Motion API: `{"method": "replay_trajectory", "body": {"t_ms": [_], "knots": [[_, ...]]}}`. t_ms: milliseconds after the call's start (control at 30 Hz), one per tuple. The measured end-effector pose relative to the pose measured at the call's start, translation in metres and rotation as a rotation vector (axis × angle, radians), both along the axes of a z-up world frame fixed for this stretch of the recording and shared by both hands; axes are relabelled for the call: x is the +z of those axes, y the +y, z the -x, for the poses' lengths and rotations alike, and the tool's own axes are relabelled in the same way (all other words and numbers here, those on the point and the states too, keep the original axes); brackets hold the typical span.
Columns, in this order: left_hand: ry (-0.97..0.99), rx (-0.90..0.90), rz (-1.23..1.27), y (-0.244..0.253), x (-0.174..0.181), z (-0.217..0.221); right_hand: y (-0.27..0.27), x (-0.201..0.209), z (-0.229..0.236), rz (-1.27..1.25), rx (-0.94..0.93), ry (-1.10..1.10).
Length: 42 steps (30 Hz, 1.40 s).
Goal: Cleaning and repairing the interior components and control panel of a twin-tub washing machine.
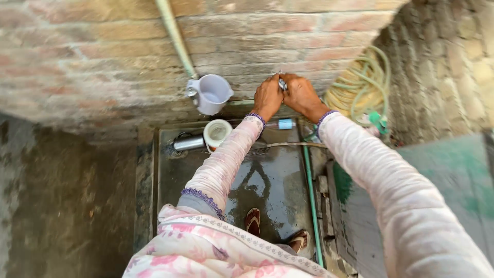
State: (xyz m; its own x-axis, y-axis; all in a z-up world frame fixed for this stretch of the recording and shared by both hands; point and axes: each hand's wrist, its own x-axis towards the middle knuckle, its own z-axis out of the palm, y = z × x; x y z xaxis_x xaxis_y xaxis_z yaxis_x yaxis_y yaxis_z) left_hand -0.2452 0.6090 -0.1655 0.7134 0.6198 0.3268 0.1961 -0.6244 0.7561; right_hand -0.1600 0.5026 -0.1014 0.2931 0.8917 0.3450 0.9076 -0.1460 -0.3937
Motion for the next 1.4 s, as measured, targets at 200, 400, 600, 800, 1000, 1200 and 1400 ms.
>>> {"method": "replay_trajectory", "body": {"t_ms": [200,400,600,800,1000,1200,1400], "knots": [[-0.312,-0.244,0.054,-0.115,0.113,-0.061,-0.134,0.131,-0.024,-0.011,-0.223,-0.132],[-0.429,-0.674,0.489,-0.251,0.21,-0.097,-0.297,0.249,-0.018,-0.064,-0.535,-0.233],[-0.379,-0.956,0.38,-0.374,0.275,-0.095,-0.452,0.28,0.009,-0.163,-0.647,-0.251],[-0.224,-1.05,0.215,-0.477,0.266,-0.121,-0.548,0.273,0.03,-0.27,-0.912,0.189],[-0.091,-1.195,0.833,-0.547,0.228,-0.159,-0.624,0.212,-0.001,-0.434,-0.974,0.266],[0.193,-1.16,0.883,-0.577,0.217,-0.18,-0.609,0.205,0.005,-0.274,-1.067,0.082],[0.264,-1.266,0.692,-0.584,0.228,-0.183,-0.621,0.194,-0.005,-0.381,-1.15,0.078]]}}
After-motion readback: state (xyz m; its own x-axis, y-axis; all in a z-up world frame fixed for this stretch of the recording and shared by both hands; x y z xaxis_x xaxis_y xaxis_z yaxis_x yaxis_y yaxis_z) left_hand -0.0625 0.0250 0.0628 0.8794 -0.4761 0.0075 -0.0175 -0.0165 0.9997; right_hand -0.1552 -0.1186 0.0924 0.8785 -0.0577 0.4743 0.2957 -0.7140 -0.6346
